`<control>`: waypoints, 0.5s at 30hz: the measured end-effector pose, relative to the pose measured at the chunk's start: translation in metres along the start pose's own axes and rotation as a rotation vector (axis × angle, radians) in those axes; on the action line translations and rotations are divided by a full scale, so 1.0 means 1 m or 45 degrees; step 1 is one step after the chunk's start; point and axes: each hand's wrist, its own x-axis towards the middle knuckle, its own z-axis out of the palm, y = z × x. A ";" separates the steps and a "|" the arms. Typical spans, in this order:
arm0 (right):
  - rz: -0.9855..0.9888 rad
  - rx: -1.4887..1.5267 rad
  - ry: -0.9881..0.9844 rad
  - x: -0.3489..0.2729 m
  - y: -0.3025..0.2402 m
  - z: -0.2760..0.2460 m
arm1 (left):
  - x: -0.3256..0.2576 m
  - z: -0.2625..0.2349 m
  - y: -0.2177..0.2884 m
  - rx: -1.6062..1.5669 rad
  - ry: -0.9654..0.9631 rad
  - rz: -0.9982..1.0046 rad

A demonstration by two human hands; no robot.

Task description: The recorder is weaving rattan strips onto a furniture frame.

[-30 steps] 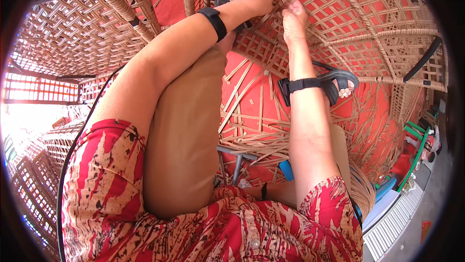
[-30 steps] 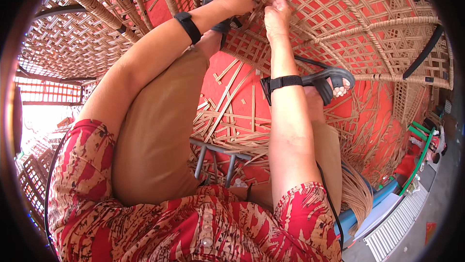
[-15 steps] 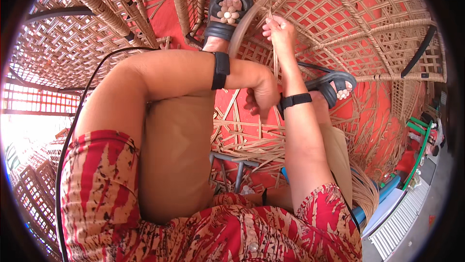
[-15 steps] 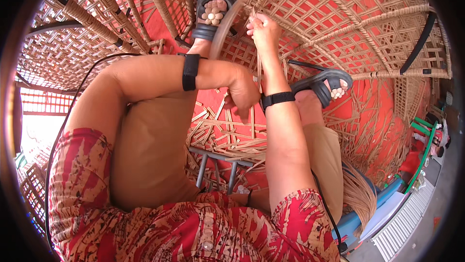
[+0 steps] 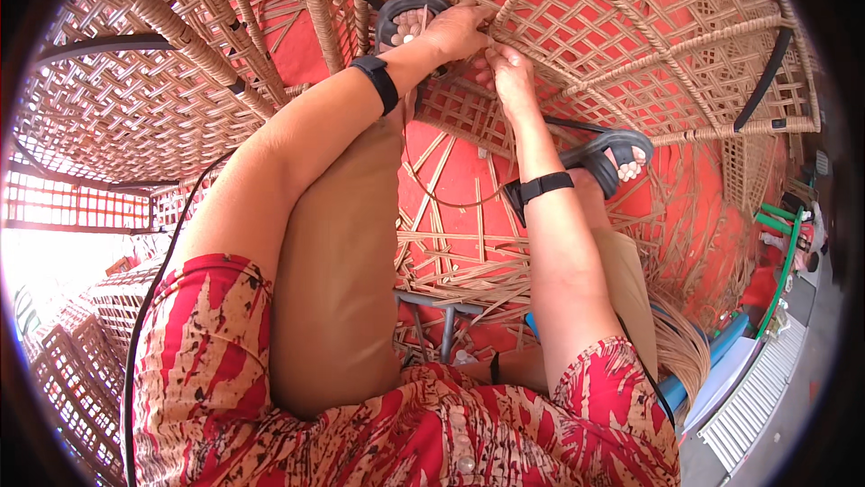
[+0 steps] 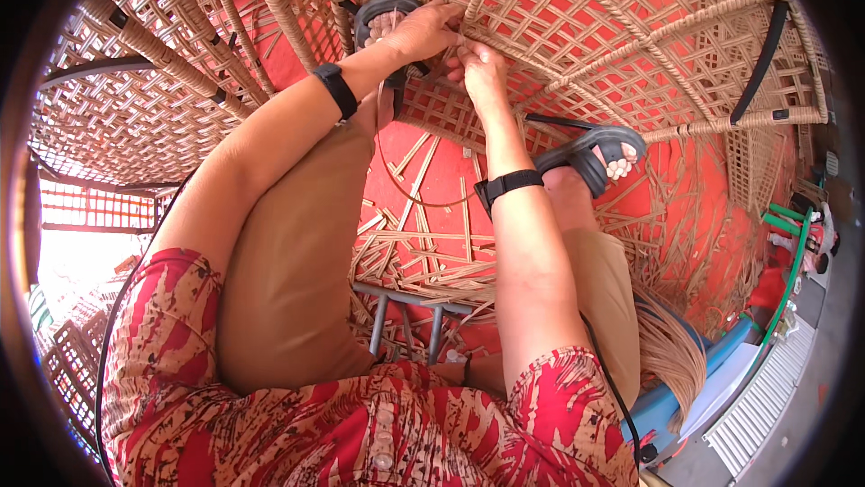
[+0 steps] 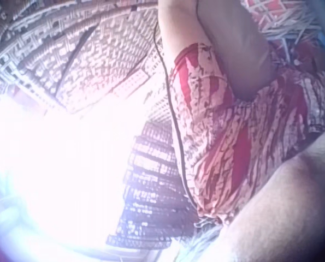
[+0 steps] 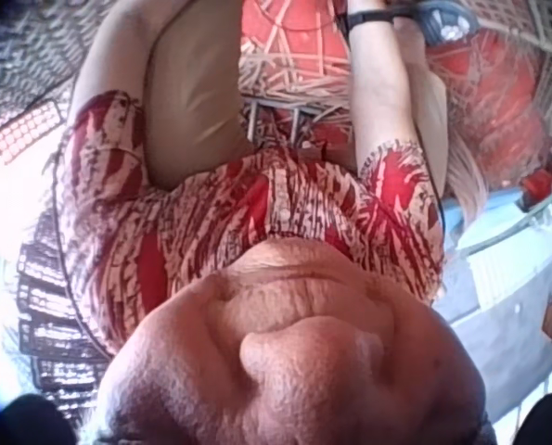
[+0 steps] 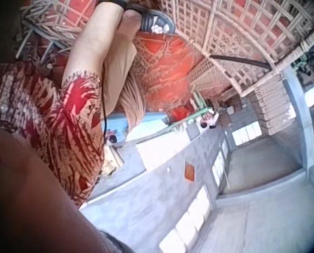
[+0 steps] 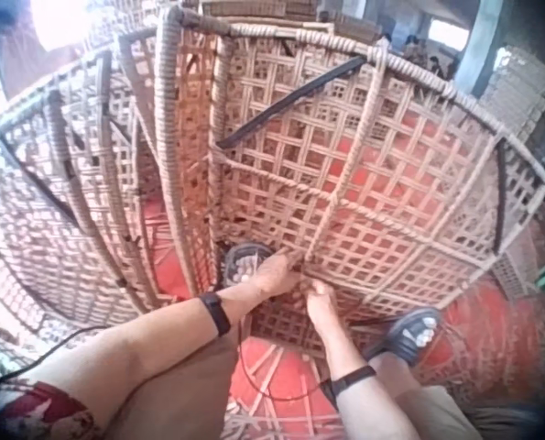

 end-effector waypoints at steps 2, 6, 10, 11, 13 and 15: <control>0.043 -0.021 -0.038 -0.001 -0.006 -0.004 | 0.000 -0.001 -0.001 -0.002 0.001 0.019; -0.131 -0.206 0.267 0.004 -0.018 -0.011 | -0.001 -0.006 -0.005 0.140 0.021 0.055; -0.092 -0.595 0.415 0.018 -0.026 -0.009 | 0.002 -0.010 -0.009 -0.023 -0.069 0.035; -0.169 -0.720 0.446 0.022 -0.028 -0.009 | 0.002 -0.010 -0.009 -0.024 -0.073 0.039; -0.217 -0.982 0.518 0.027 -0.031 -0.007 | 0.002 -0.009 -0.010 -0.020 -0.091 0.021; -0.169 -0.991 0.533 0.028 -0.034 -0.005 | 0.001 -0.009 -0.010 0.037 -0.006 0.146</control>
